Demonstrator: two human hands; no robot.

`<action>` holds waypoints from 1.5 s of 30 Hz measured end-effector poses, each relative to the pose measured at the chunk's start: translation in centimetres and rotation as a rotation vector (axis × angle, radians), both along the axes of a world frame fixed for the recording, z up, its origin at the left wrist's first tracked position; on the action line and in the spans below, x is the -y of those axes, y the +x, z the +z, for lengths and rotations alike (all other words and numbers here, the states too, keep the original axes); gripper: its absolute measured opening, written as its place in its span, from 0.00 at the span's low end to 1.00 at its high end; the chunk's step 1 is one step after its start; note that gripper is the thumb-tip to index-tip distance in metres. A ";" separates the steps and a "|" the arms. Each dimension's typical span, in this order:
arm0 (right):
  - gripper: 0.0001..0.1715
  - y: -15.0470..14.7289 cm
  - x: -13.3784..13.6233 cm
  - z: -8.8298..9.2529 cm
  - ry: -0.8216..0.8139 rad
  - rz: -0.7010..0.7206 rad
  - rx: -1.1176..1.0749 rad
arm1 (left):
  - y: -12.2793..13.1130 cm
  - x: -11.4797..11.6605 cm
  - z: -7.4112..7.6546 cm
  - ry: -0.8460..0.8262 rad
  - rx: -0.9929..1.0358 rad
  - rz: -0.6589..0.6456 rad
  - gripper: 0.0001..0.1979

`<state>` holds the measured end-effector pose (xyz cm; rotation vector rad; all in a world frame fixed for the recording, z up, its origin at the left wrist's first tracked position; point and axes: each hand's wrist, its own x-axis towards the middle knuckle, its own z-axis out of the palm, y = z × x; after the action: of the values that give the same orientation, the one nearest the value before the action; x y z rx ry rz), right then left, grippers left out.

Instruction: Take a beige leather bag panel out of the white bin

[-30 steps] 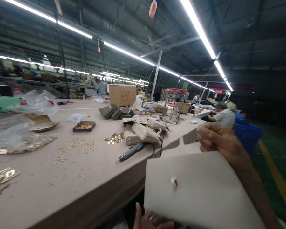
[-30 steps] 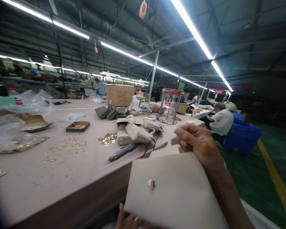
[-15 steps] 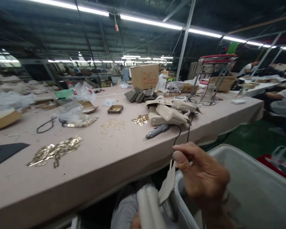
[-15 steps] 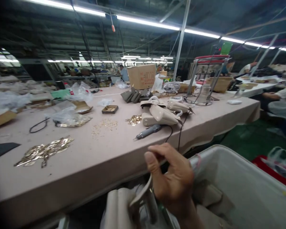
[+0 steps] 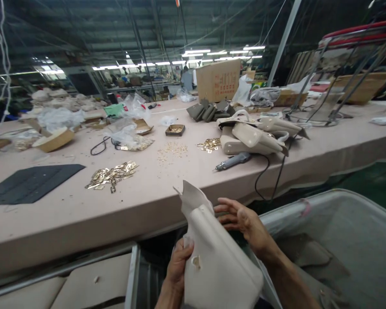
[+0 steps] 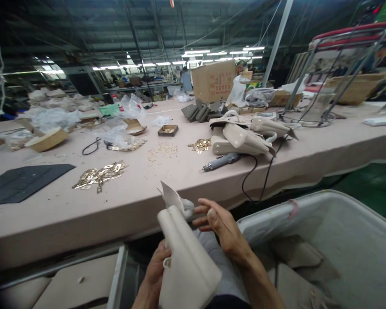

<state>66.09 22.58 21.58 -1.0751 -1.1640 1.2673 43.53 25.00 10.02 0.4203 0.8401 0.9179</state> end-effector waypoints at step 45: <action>0.07 -4.9 7.6 -1.6 0.462 0.152 0.530 | -7.7 9.0 4.6 0.469 -0.553 -0.121 0.17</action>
<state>61.17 14.97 20.01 -1.0054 -1.8620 0.7711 35.82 15.97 14.61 1.1581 1.0816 0.8938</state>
